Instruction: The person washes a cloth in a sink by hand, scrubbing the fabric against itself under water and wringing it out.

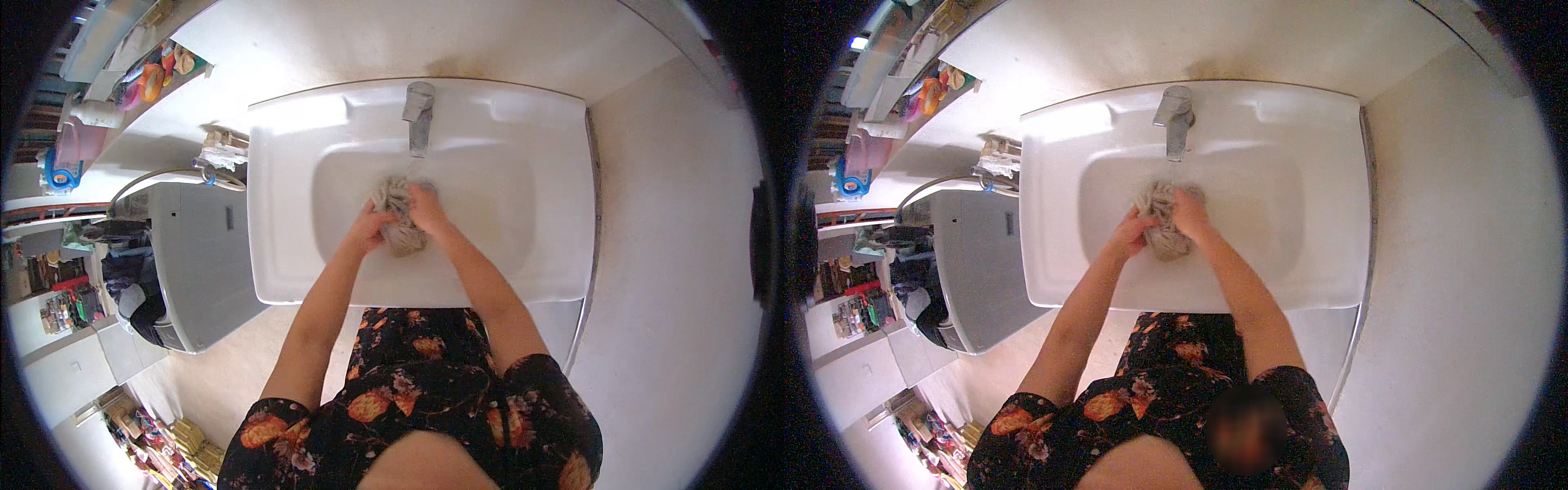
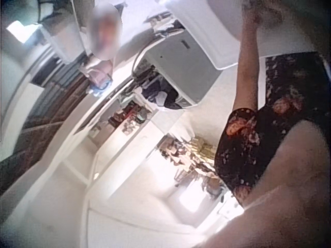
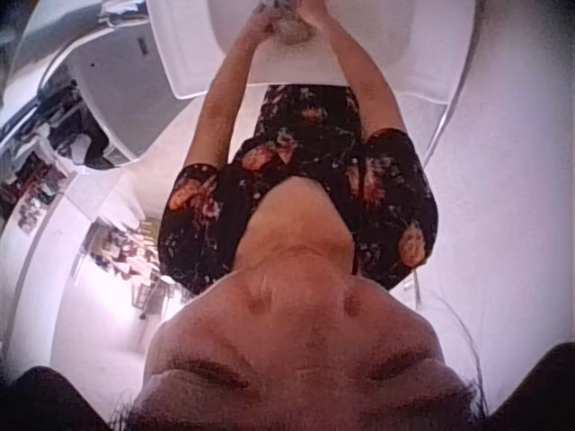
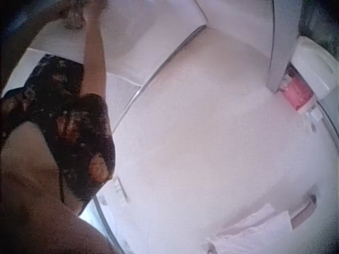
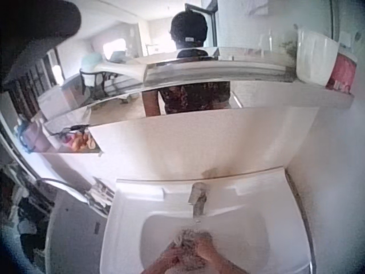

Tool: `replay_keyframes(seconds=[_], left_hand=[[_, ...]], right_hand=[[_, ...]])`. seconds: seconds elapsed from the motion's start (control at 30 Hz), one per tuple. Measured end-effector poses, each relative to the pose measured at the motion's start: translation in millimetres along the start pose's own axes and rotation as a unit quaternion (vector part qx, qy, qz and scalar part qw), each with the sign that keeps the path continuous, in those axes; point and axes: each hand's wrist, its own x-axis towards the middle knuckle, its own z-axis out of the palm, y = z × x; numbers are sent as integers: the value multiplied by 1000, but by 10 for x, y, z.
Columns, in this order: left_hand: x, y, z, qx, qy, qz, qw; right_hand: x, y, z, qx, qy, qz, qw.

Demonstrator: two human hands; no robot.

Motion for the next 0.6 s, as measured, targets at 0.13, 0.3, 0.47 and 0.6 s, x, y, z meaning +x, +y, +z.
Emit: replay_keyframes(seconds=[0.13,0.3,0.47,0.6], left_hand=[[216,-64,-1335,-200,56,21,978],[257,-167,-514,-261,-47,-27,964],[192,-81,-195,-247,-82,-83,962],[-20,37,-128,-193,-56,-68,977]], right_hand=[[79,100,-503,48,130,151,979],[-102,34,-377,-43,201,91,974],[-229,-629,304,-35,146,-76,986],[-566,-1126,128,67,135,-159,976]])
